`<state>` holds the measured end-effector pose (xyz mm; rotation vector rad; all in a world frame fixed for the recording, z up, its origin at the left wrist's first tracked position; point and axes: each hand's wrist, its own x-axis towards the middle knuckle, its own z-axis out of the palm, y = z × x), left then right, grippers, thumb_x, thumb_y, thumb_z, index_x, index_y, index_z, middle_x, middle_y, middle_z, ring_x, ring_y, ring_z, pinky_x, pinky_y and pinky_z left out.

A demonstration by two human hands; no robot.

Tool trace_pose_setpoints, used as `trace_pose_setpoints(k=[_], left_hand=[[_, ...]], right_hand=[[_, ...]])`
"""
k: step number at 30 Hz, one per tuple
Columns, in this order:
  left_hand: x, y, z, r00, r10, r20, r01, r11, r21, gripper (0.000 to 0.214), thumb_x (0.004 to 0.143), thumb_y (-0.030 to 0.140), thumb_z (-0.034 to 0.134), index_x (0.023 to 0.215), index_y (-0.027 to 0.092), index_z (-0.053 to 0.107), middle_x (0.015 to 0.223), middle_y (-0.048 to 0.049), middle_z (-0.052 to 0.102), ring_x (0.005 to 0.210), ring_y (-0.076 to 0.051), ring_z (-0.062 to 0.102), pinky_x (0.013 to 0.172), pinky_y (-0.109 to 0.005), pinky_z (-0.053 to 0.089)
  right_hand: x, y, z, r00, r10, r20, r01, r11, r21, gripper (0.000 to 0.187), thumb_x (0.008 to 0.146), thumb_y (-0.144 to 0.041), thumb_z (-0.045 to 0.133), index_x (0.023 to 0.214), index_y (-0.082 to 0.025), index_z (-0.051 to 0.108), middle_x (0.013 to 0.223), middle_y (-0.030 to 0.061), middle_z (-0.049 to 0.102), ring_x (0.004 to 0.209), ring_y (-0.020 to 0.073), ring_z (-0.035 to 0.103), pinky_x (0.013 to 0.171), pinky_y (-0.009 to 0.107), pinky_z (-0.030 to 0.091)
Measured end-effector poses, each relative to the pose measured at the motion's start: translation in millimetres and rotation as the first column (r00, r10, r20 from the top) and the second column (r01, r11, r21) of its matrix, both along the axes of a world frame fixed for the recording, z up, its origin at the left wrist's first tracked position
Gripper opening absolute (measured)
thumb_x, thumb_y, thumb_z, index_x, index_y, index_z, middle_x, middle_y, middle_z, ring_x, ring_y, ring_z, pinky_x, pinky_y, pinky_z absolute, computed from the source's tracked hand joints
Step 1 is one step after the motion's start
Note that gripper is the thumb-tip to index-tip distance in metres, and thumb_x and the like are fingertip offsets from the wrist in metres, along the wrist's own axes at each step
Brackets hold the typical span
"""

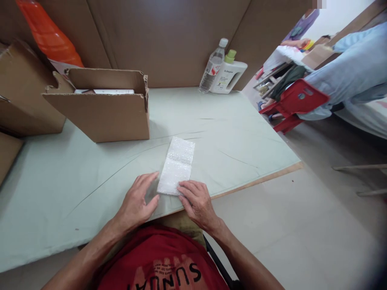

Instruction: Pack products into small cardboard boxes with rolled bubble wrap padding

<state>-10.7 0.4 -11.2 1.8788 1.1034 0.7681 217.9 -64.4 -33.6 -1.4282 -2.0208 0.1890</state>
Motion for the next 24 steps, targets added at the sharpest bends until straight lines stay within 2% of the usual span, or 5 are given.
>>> trace_pose_setpoints(k=[5,9,13,16,24], left_hand=[[0,-5,-7.2,0.977,-0.178,-0.116,0.206,0.930,0.305,0.042,0.087,0.011,0.055,0.128,0.019,0.062,0.121,-0.0112,0.070,0.115,-0.024,0.062,0.098,-0.042,0.051],[9,-3,-6.2,0.989,-0.086,-0.120,0.112,0.968,0.226,0.029,0.092,0.017,0.053,0.116,0.015,0.068,0.091,-0.0073,0.073,0.081,-0.019,0.066,0.073,-0.031,0.054],[15,2,-5.2,0.986,0.018,-0.163,-0.005,0.997,0.080,0.033,0.091,0.023,0.054,0.120,0.014,0.068,0.088,-0.0056,0.072,0.072,-0.017,0.064,0.067,-0.029,0.053],[19,6,-7.7,0.973,0.049,-0.224,-0.037,0.998,0.057,0.035,0.090,0.025,0.055,0.121,0.017,0.067,0.081,-0.0025,0.070,0.068,-0.016,0.061,0.069,-0.029,0.053],[9,0,-9.9,0.984,0.037,-0.175,0.033,0.925,0.378,0.037,0.090,0.027,0.061,0.126,0.019,0.063,0.130,-0.0147,0.064,0.122,-0.030,0.057,0.103,-0.048,0.047]], right_hand=[[4,2,7.4,0.978,0.036,-0.208,-0.057,0.994,-0.097,0.022,0.098,-0.018,0.055,0.114,-0.022,0.069,0.099,0.0058,0.076,0.092,0.0196,0.068,0.082,0.036,0.053],[6,-2,11.7,0.952,-0.021,-0.307,-0.026,0.989,-0.148,0.023,0.097,-0.019,0.059,0.117,-0.022,0.067,0.101,0.0065,0.074,0.091,0.0183,0.070,0.078,0.031,0.056],[6,-11,15.6,0.979,-0.109,-0.172,0.130,0.985,0.116,0.030,0.092,-0.014,0.062,0.120,-0.024,0.064,0.116,0.0099,0.071,0.105,0.0236,0.067,0.089,0.040,0.053],[4,-10,14.9,0.999,-0.045,-0.003,0.045,0.984,0.171,0.032,0.091,-0.014,0.062,0.121,-0.024,0.063,0.119,0.0101,0.071,0.110,0.0257,0.064,0.091,0.043,0.049],[4,17,12.0,0.992,0.057,0.115,-0.058,0.998,0.011,0.026,0.097,-0.015,0.054,0.118,-0.022,0.067,0.112,0.0089,0.076,0.103,0.0246,0.067,0.087,0.042,0.047]])
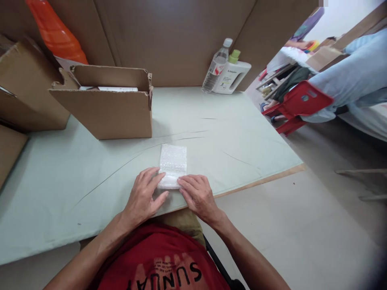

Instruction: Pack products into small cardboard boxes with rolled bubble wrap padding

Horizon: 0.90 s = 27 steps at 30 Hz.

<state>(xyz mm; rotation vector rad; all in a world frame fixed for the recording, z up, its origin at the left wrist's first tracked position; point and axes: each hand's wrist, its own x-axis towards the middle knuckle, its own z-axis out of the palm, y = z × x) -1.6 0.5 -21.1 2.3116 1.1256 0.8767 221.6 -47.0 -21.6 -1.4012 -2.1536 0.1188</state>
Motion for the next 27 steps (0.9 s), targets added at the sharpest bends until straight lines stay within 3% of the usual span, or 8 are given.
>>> trace_pose_setpoints(k=[3,7,10,12,17,20,24,27], left_hand=[[-10,-7,5.8,0.995,-0.089,0.044,0.092,0.993,-0.080,0.036,0.091,0.020,0.056,0.127,0.021,0.061,0.117,-0.0105,0.070,0.110,-0.026,0.062,0.095,-0.043,0.050],[-12,-4,10.8,0.999,-0.002,0.033,0.010,0.972,-0.235,0.032,0.093,0.023,0.052,0.122,0.019,0.064,0.097,-0.0082,0.073,0.088,-0.022,0.065,0.078,-0.035,0.052],[-4,5,8.8,0.998,0.067,0.005,-0.063,0.963,-0.260,0.033,0.090,0.024,0.053,0.119,0.017,0.066,0.090,-0.0070,0.072,0.080,-0.021,0.063,0.075,-0.035,0.052],[1,12,6.1,0.996,0.091,-0.021,-0.094,0.966,-0.243,0.034,0.088,0.024,0.054,0.118,0.016,0.067,0.084,-0.0065,0.071,0.077,-0.022,0.062,0.077,-0.037,0.051],[5,14,6.9,0.979,0.204,0.023,-0.189,0.938,-0.290,0.036,0.087,0.031,0.060,0.119,0.017,0.067,0.088,-0.0066,0.068,0.079,-0.022,0.061,0.079,-0.039,0.052],[2,3,13.5,0.891,0.389,0.232,-0.205,0.804,-0.558,0.049,0.084,0.040,0.066,0.128,0.018,0.059,0.111,-0.0099,0.066,0.090,-0.021,0.063,0.078,-0.036,0.055],[5,-13,20.1,0.642,0.616,0.457,0.129,0.501,-0.856,0.063,0.076,0.039,0.075,0.131,0.016,0.052,0.125,-0.0141,0.063,0.110,-0.025,0.064,0.091,-0.040,0.055],[12,-19,21.0,0.552,0.649,0.524,0.284,0.444,-0.850,0.065,0.070,0.033,0.080,0.128,0.018,0.055,0.122,-0.0108,0.066,0.115,-0.024,0.062,0.097,-0.035,0.051]], right_hand=[[3,-1,6.8,0.989,0.024,-0.149,-0.040,0.994,-0.105,0.024,0.098,-0.019,0.054,0.118,-0.021,0.068,0.101,0.0064,0.078,0.090,0.0210,0.069,0.082,0.038,0.050],[4,-5,11.9,0.969,-0.040,-0.244,0.000,0.987,-0.160,0.025,0.099,-0.024,0.056,0.121,-0.022,0.066,0.109,0.0076,0.076,0.098,0.0214,0.069,0.086,0.036,0.052],[2,-8,12.8,0.975,-0.113,-0.191,0.114,0.994,-0.007,0.027,0.096,-0.022,0.058,0.122,-0.021,0.065,0.120,0.0121,0.070,0.108,0.0250,0.065,0.090,0.040,0.050],[0,-9,11.8,0.990,-0.074,-0.119,0.081,0.995,0.053,0.029,0.094,-0.022,0.062,0.122,-0.020,0.064,0.122,0.0131,0.068,0.108,0.0264,0.064,0.089,0.042,0.049],[-5,0,0.6,0.997,0.008,0.078,-0.007,1.000,-0.021,0.033,0.093,-0.022,0.062,0.125,-0.020,0.063,0.125,0.0139,0.069,0.113,0.0306,0.061,0.090,0.047,0.048],[-7,9,-5.6,0.994,-0.084,-0.067,0.083,0.996,-0.008,0.027,0.097,-0.021,0.056,0.122,-0.021,0.065,0.113,0.0114,0.074,0.101,0.0260,0.066,0.086,0.042,0.050],[-14,10,-4.8,0.905,-0.192,-0.380,0.140,0.977,-0.160,0.026,0.095,-0.027,0.060,0.120,-0.022,0.069,0.110,0.0087,0.076,0.097,0.0231,0.070,0.087,0.037,0.055],[-24,4,-0.9,0.807,-0.219,-0.549,-0.008,0.925,-0.380,0.028,0.094,-0.032,0.060,0.118,-0.020,0.069,0.106,0.0070,0.076,0.091,0.0206,0.071,0.080,0.031,0.057]])
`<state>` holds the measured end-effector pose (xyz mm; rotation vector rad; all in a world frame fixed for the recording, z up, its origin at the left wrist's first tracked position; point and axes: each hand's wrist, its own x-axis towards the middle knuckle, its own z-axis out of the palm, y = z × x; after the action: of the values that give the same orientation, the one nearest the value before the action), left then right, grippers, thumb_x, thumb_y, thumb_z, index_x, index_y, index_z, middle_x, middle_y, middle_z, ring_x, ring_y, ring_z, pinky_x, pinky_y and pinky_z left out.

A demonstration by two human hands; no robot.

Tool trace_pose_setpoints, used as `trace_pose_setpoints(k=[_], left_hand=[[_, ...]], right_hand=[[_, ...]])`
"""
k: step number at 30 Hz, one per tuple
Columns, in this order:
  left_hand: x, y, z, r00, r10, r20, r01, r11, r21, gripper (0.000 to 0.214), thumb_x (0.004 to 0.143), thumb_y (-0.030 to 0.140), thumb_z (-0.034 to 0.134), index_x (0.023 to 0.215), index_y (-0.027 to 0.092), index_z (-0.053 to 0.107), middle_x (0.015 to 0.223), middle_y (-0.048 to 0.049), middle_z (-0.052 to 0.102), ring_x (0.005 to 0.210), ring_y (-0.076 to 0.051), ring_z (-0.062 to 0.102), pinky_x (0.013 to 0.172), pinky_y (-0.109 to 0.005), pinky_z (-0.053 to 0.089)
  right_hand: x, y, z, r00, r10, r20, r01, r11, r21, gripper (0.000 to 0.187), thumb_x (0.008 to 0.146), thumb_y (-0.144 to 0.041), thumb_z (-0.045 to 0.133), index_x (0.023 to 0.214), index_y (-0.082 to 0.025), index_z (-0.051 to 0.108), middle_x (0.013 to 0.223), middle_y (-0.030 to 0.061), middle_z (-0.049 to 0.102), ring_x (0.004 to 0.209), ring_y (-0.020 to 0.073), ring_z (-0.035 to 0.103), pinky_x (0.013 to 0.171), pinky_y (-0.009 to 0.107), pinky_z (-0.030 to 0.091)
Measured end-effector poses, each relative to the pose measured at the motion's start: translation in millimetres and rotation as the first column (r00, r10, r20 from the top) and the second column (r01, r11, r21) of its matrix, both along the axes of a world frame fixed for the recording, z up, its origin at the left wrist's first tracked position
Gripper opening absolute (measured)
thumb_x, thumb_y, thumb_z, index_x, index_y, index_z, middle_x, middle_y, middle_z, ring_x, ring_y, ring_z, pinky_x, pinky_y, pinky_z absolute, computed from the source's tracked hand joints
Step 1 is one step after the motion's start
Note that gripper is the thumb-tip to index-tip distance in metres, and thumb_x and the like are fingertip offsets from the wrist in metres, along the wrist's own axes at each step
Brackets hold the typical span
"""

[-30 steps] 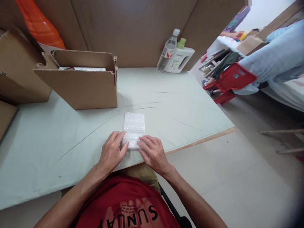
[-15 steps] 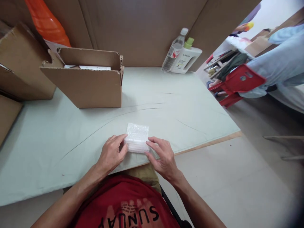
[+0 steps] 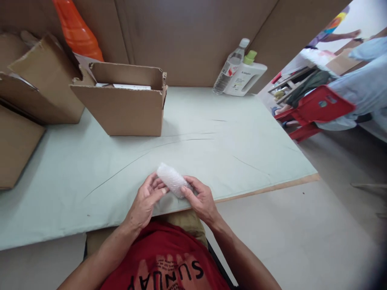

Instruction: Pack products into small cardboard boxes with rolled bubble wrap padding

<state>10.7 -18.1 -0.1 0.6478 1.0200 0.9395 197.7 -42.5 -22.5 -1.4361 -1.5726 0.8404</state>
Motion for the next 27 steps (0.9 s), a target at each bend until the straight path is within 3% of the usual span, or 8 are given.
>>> trace_pose_setpoints(k=[2,5,8,10,16,22,25,27], left_hand=[[4,0,-0.5,0.999,0.041,0.000,-0.041,0.999,0.004,0.068,0.068,0.031,0.080,0.130,0.019,0.055,0.116,-0.0073,0.068,0.110,-0.021,0.062,0.095,-0.031,0.049],[6,0,-2.2,0.995,0.090,-0.033,-0.089,0.995,0.038,0.068,0.068,0.029,0.080,0.131,0.021,0.055,0.112,-0.0045,0.069,0.103,-0.018,0.062,0.090,-0.027,0.048],[5,-2,-5.5,0.996,0.082,-0.019,-0.080,0.992,0.097,0.058,0.071,0.029,0.079,0.124,0.020,0.059,0.111,-0.0039,0.069,0.100,-0.017,0.061,0.088,-0.026,0.048],[5,-5,-8.0,0.998,0.069,-0.009,-0.068,0.991,0.117,0.050,0.074,0.030,0.078,0.119,0.020,0.060,0.107,-0.0038,0.069,0.097,-0.018,0.062,0.086,-0.026,0.048],[-4,-1,-7.9,1.000,0.009,-0.024,-0.005,0.989,0.148,0.048,0.073,0.034,0.079,0.114,0.019,0.060,0.097,-0.0036,0.068,0.087,-0.018,0.061,0.079,-0.027,0.049],[-18,14,-4.9,0.979,-0.041,-0.200,0.081,0.978,0.194,0.025,0.079,0.036,0.071,0.093,0.018,0.063,0.078,-0.0001,0.062,0.071,-0.014,0.054,0.068,-0.026,0.044],[-33,33,8.0,0.919,-0.042,-0.393,0.195,0.913,0.359,0.025,0.082,0.034,0.067,0.102,0.019,0.064,0.094,-0.0050,0.069,0.084,-0.019,0.062,0.078,-0.032,0.050],[-48,56,26.8,0.802,0.164,-0.574,0.236,0.796,0.558,0.034,0.085,0.031,0.066,0.116,0.020,0.063,0.113,-0.0086,0.069,0.101,-0.023,0.064,0.092,-0.038,0.051]], right_hand=[[-3,-3,2.8,0.997,0.049,-0.063,-0.052,0.998,-0.045,0.026,0.095,-0.033,0.060,0.115,-0.020,0.069,0.105,0.0070,0.075,0.092,0.0201,0.071,0.082,0.031,0.057],[1,-3,7.0,0.999,0.022,-0.024,-0.021,0.999,0.045,0.028,0.093,-0.036,0.062,0.115,-0.021,0.069,0.120,0.0105,0.070,0.113,0.0245,0.065,0.097,0.038,0.053],[7,0,10.5,0.997,0.053,-0.061,-0.051,0.998,0.032,0.047,0.089,-0.044,0.066,0.130,-0.022,0.062,0.136,0.0136,0.062,0.123,0.0273,0.060,0.098,0.040,0.053],[7,3,11.5,0.983,0.125,-0.137,-0.132,0.990,-0.044,0.056,0.086,-0.049,0.070,0.134,-0.021,0.060,0.131,0.0130,0.065,0.115,0.0263,0.064,0.094,0.038,0.054],[-7,11,10.6,0.968,0.100,-0.231,-0.148,0.968,-0.201,0.031,0.089,-0.047,0.065,0.096,-0.018,0.072,0.080,0.0024,0.071,0.069,0.0157,0.062,0.063,0.025,0.050],[-10,22,9.0,0.925,0.023,-0.378,-0.143,0.946,-0.292,0.038,0.081,-0.053,0.073,0.098,-0.019,0.070,0.080,0.0022,0.068,0.067,0.0156,0.059,0.059,0.025,0.048],[-5,29,11.9,0.907,-0.070,-0.415,-0.082,0.937,-0.339,0.041,0.080,-0.056,0.075,0.095,-0.019,0.069,0.074,0.0013,0.066,0.062,0.0141,0.055,0.056,0.025,0.046],[0,34,17.0,0.908,-0.116,-0.402,-0.032,0.938,-0.344,0.042,0.079,-0.058,0.075,0.094,-0.019,0.069,0.073,0.0014,0.066,0.061,0.0140,0.054,0.056,0.025,0.044]])
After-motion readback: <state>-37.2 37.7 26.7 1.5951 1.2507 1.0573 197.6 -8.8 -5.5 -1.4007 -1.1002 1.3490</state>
